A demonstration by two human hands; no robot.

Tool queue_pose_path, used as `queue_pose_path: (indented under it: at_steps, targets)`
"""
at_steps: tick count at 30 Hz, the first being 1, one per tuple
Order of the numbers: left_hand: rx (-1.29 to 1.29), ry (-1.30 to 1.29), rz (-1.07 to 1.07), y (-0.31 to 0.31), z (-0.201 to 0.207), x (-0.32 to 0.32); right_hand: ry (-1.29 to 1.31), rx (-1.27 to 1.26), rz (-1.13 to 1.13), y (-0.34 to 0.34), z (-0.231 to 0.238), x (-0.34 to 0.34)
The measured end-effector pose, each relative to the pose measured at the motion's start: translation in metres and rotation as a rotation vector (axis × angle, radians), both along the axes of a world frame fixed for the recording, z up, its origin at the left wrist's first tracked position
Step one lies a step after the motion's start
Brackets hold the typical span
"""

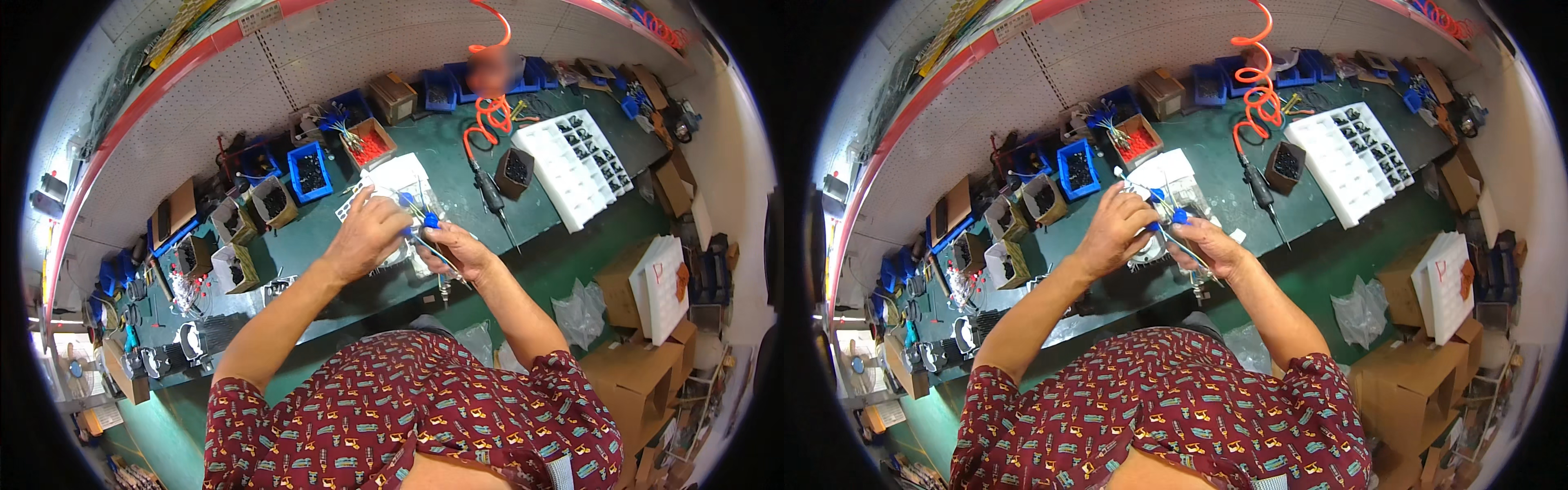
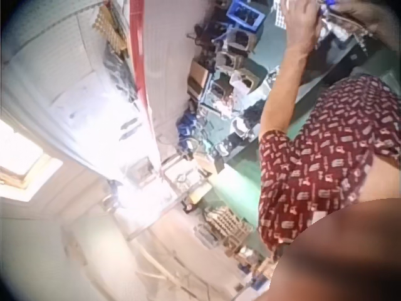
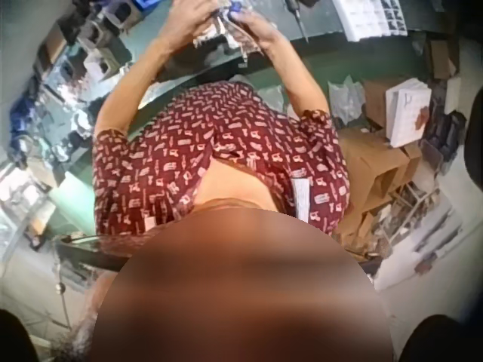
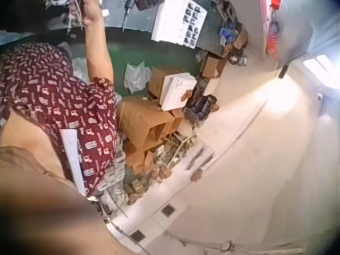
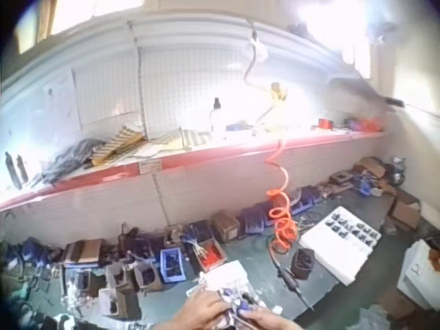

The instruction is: The person uses a pneumatic tool to fasten components on a circular metal housing, then switches to a blue-handled screwdriver to tighten screws and connect wires. The person handles multiple similar housings on a green workbench, moving them between positions while working.

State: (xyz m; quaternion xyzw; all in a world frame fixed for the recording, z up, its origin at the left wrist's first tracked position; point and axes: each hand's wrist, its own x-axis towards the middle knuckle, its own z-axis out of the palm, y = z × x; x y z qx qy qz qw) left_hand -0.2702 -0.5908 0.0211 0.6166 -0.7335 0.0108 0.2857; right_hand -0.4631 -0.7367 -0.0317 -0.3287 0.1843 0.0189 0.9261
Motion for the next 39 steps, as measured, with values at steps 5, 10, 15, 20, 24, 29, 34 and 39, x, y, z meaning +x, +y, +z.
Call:
queue_pose_path:
  at_steps: [5, 10, 15, 20, 24, 29, 34, 39]
  targets:
    - [0.033, 0.329, 0.103, 0.049, 0.015, 0.009, -0.079, 0.334, -0.157, 0.001, -0.038, -0.011]
    - [0.244, 1.103, 0.310, 0.095, -0.007, 0.032, -0.072, 0.247, -0.361, 0.024, -0.033, -0.004]
    - [0.293, 1.558, 0.335, 0.126, -0.021, 0.031, 0.280, -0.268, -0.580, 0.040, -0.057, 0.009]
    - [0.266, 1.628, 0.487, 0.147, -0.045, 0.037, 0.560, -0.841, -0.732, 0.069, -0.096, 0.037]
    - [0.290, 1.586, 0.523, 0.151, -0.050, 0.036, 0.590, -1.290, -0.703, 0.066, -0.123, 0.051]
    - [0.197, 1.448, 0.497, 0.158, -0.067, 0.015, 0.392, -1.360, -0.493, 0.030, -0.114, 0.048]
    - [0.304, 1.316, 0.516, 0.163, -0.055, -0.010, 0.256, -1.353, -0.209, -0.010, -0.099, 0.054]
    - [0.283, 1.231, 0.658, 0.167, -0.086, -0.051, 0.011, -1.396, 0.089, -0.055, -0.109, 0.078]
